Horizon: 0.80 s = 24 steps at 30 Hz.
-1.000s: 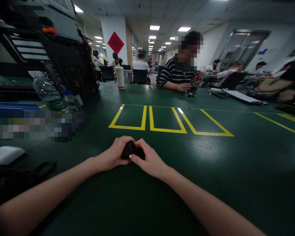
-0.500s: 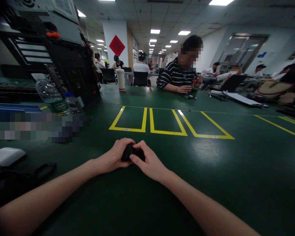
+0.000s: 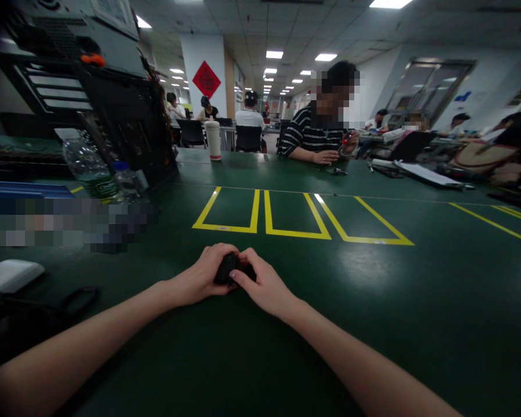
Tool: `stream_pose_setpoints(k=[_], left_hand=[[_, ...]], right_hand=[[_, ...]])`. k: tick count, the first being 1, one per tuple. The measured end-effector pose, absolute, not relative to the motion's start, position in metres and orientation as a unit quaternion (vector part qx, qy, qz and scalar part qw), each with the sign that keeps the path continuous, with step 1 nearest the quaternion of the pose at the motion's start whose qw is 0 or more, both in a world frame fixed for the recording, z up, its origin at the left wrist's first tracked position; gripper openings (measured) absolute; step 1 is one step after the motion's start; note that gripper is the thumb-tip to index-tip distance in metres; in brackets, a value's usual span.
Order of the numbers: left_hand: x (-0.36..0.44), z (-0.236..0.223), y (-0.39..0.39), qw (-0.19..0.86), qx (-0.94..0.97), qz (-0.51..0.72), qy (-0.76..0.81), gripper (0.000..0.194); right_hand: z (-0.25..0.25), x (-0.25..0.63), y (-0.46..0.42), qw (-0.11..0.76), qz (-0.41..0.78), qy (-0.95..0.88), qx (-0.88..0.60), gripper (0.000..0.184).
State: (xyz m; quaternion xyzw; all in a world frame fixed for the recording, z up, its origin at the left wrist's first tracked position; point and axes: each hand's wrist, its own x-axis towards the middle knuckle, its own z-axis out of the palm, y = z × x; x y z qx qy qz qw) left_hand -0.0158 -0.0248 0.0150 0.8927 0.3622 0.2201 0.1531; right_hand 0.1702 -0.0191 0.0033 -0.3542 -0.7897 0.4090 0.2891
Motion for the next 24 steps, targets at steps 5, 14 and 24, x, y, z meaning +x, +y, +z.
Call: stream_pose_setpoints(k=[5,14,24], left_hand=[[-0.0144,0.0141,-0.0243,0.156,0.89,0.224,0.365,0.053],[-0.0153,0.0158,-0.0256,0.162,0.89,0.23,0.36,0.054],[-0.0142,0.0141,-0.0252,0.152,0.889,0.232,0.365,0.054]], right_hand=[[0.0042,0.1701,-0.0221,0.295,0.384,-0.802,-0.351,0.017],[0.0053,0.1695,-0.0234,0.299,0.448,-0.761,-0.36,0.023],[-0.0005,0.1694,-0.0188,0.337,0.44,-0.765,-0.329,0.011]])
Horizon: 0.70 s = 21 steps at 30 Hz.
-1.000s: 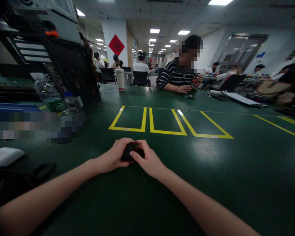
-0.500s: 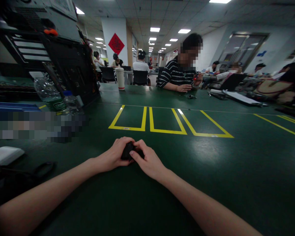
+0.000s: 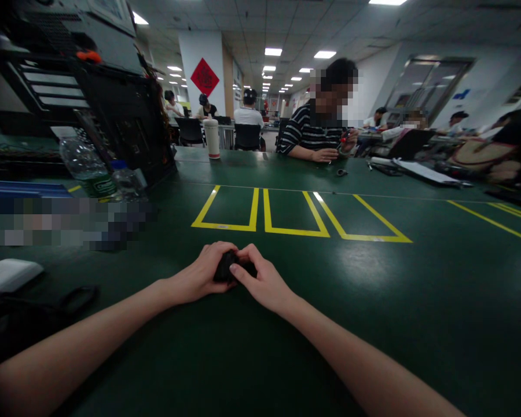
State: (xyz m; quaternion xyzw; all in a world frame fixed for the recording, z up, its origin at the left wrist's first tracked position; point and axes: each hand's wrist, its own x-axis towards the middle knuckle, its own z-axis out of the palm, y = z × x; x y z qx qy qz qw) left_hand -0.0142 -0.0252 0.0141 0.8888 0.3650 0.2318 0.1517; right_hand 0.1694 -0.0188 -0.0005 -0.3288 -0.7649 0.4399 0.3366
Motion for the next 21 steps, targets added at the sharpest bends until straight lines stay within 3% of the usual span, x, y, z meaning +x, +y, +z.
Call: stream_pose_setpoints(k=[6,14,21], left_hand=[[-0.0143,0.017,-0.0265,0.164,0.888,0.228,0.364,0.054],[-0.0153,0.0151,-0.0254,0.16,0.89,0.225,0.363,0.052],[-0.0154,0.0145,-0.0252,0.157,0.888,0.235,0.362,0.054]], right_hand=[[0.0015,0.168,-0.0202,0.3,0.441,-0.759,-0.373,0.023],[0.0052,0.1716,-0.0207,0.296,0.393,-0.798,-0.348,0.018],[0.0007,0.1688,-0.0194,0.322,0.433,-0.759,-0.364,0.013]])
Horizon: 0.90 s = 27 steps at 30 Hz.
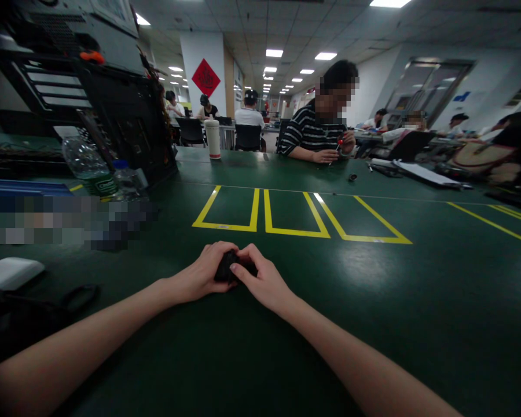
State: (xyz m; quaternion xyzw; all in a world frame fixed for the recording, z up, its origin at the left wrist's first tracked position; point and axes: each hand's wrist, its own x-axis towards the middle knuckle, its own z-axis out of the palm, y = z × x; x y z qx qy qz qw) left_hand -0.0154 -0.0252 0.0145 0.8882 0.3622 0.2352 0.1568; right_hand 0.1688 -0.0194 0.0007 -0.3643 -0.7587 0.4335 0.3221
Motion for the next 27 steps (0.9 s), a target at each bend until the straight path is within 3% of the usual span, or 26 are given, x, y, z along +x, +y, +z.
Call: stream_pose_setpoints(k=[4,17,27], left_hand=[[-0.0151,0.0139,-0.0248,0.157,0.888,0.231,0.364,0.054],[-0.0156,0.0082,-0.0228,0.16,0.884,0.248,0.362,0.055],[-0.0156,0.0052,-0.0219,0.157,0.886,0.246,0.361,0.055]], right_hand=[[0.0004,0.1685,-0.0188,0.315,0.449,-0.743,-0.383,0.023],[0.0011,0.1696,-0.0195,0.323,0.451,-0.754,-0.352,0.013],[0.007,0.1743,-0.0206,0.29,0.434,-0.78,-0.345,0.021]])
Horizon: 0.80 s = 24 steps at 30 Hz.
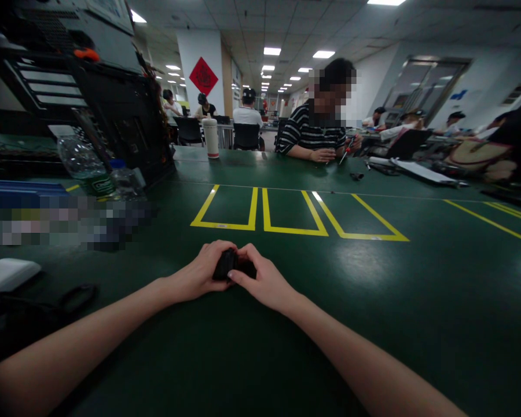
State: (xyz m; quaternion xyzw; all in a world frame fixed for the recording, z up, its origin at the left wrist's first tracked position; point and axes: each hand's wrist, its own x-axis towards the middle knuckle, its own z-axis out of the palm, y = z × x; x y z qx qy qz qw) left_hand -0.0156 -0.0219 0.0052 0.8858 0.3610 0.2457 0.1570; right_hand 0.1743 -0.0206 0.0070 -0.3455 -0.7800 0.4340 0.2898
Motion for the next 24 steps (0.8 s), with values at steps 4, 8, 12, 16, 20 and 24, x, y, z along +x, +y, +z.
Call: stream_pose_setpoints(k=[4,8,12,16,20,24], left_hand=[[-0.0161,0.0042,-0.0217,0.157,0.885,0.248,0.36,0.056],[-0.0149,0.0027,-0.021,0.148,0.885,0.252,0.362,0.057],[-0.0142,0.0016,-0.0205,0.146,0.884,0.253,0.366,0.058],[-0.015,0.0014,-0.0207,0.153,0.884,0.255,0.362,0.057],[-0.0153,0.0016,-0.0211,0.153,0.884,0.255,0.361,0.057],[-0.0147,0.0018,-0.0212,0.153,0.884,0.257,0.361,0.057]], right_hand=[[0.0046,0.1741,-0.0194,0.305,0.432,-0.782,-0.33,0.019],[0.0015,0.1707,-0.0178,0.325,0.443,-0.764,-0.338,0.012],[0.0023,0.1701,-0.0175,0.321,0.449,-0.756,-0.351,0.022],[0.0052,0.1731,-0.0183,0.299,0.442,-0.766,-0.358,0.025],[0.0056,0.1747,-0.0189,0.303,0.443,-0.775,-0.335,0.024],[0.0046,0.1731,-0.0185,0.315,0.447,-0.769,-0.33,0.016]])
